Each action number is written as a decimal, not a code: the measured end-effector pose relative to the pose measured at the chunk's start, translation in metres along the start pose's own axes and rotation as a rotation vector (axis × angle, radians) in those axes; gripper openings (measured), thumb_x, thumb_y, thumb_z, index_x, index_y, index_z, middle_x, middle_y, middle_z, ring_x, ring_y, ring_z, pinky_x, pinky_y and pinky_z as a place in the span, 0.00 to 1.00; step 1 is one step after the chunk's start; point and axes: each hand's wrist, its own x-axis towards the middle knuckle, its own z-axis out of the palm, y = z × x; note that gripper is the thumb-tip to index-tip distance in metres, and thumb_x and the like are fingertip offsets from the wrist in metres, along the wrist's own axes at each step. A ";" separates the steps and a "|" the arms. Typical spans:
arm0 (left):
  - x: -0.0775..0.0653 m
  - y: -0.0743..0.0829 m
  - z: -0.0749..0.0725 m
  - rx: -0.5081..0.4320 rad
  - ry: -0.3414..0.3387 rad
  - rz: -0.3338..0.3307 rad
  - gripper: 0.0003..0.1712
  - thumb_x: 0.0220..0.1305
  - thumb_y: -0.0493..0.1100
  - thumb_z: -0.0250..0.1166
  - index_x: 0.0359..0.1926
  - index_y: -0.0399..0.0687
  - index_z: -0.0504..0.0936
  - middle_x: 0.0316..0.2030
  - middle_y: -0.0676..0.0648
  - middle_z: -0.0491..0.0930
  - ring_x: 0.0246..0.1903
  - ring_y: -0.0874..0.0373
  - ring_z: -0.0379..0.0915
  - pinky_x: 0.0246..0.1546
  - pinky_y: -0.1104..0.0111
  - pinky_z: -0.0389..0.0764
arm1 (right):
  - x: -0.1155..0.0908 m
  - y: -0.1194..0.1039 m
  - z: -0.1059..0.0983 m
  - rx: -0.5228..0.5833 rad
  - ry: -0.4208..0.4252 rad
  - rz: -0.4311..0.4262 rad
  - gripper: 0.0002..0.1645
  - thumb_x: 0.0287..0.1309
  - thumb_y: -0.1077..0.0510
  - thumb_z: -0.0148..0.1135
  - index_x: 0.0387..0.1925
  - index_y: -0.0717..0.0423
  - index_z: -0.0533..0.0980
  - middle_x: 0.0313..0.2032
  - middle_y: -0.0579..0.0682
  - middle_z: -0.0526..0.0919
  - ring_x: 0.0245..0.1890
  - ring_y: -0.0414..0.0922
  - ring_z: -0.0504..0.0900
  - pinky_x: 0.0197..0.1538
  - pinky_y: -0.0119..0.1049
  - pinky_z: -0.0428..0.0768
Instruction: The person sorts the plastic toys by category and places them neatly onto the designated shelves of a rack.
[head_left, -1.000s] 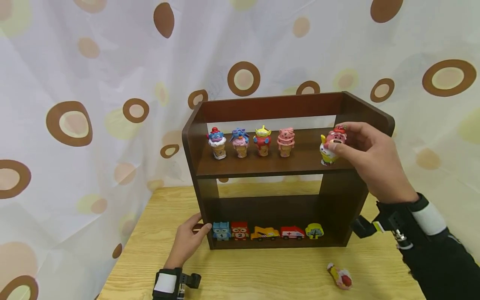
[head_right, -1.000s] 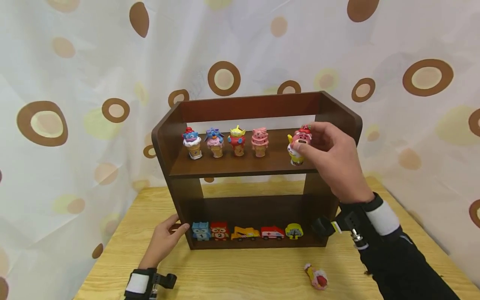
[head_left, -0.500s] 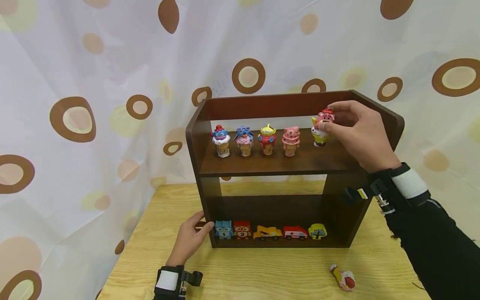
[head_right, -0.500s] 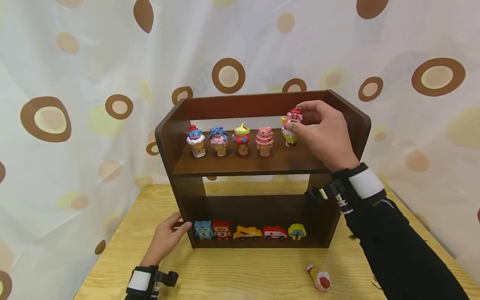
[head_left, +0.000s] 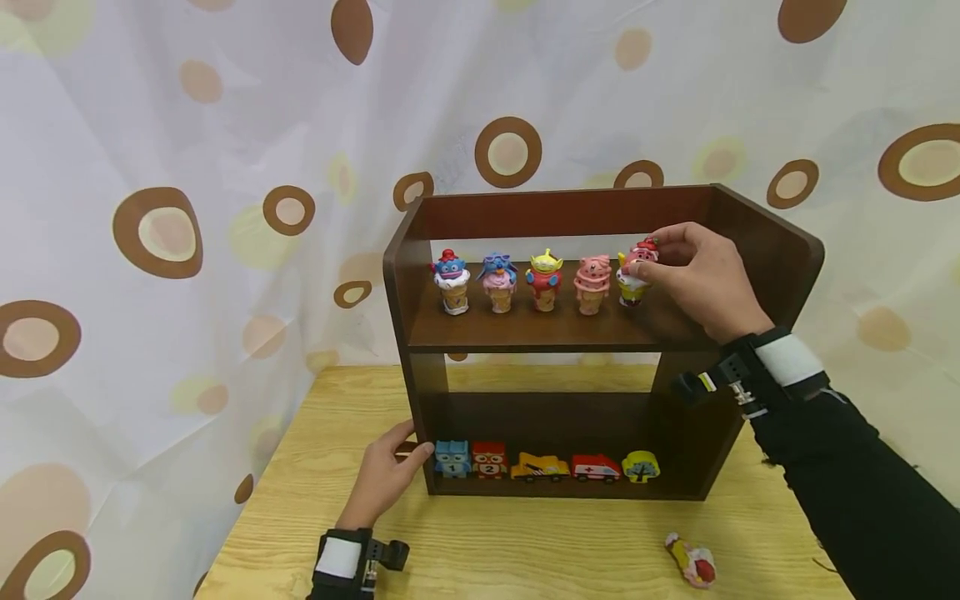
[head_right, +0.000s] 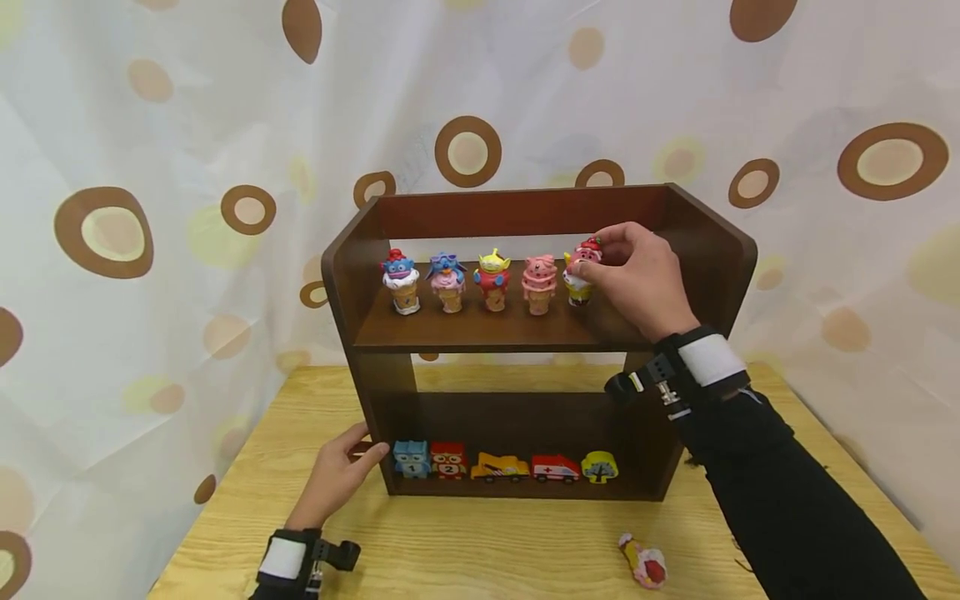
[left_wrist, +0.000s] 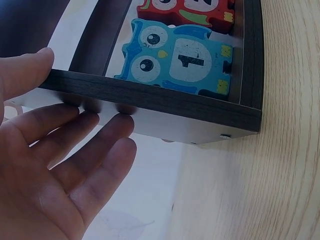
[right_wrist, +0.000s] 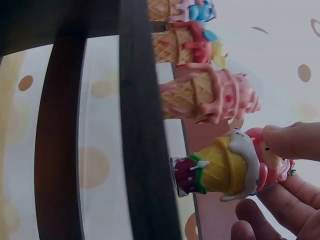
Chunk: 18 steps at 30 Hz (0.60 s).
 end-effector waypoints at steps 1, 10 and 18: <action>0.000 0.000 0.000 0.000 0.000 -0.001 0.26 0.67 0.47 0.65 0.64 0.51 0.77 0.59 0.44 0.81 0.48 0.49 0.84 0.48 0.59 0.86 | 0.000 0.001 0.001 -0.003 -0.004 0.002 0.33 0.62 0.46 0.66 0.61 0.61 0.70 0.51 0.62 0.81 0.44 0.39 0.73 0.37 0.19 0.72; 0.002 0.000 0.000 0.004 -0.004 -0.005 0.26 0.67 0.47 0.65 0.64 0.51 0.77 0.59 0.44 0.81 0.49 0.49 0.83 0.49 0.57 0.86 | 0.001 0.004 0.004 0.014 -0.028 -0.002 0.31 0.62 0.47 0.66 0.60 0.60 0.70 0.44 0.52 0.82 0.39 0.33 0.74 0.36 0.22 0.73; 0.001 0.000 0.000 0.005 0.002 -0.001 0.25 0.66 0.47 0.66 0.64 0.51 0.78 0.58 0.44 0.81 0.48 0.49 0.84 0.48 0.58 0.86 | 0.000 0.006 0.007 0.018 -0.055 0.005 0.34 0.65 0.48 0.62 0.64 0.63 0.66 0.51 0.62 0.78 0.45 0.44 0.71 0.35 0.18 0.72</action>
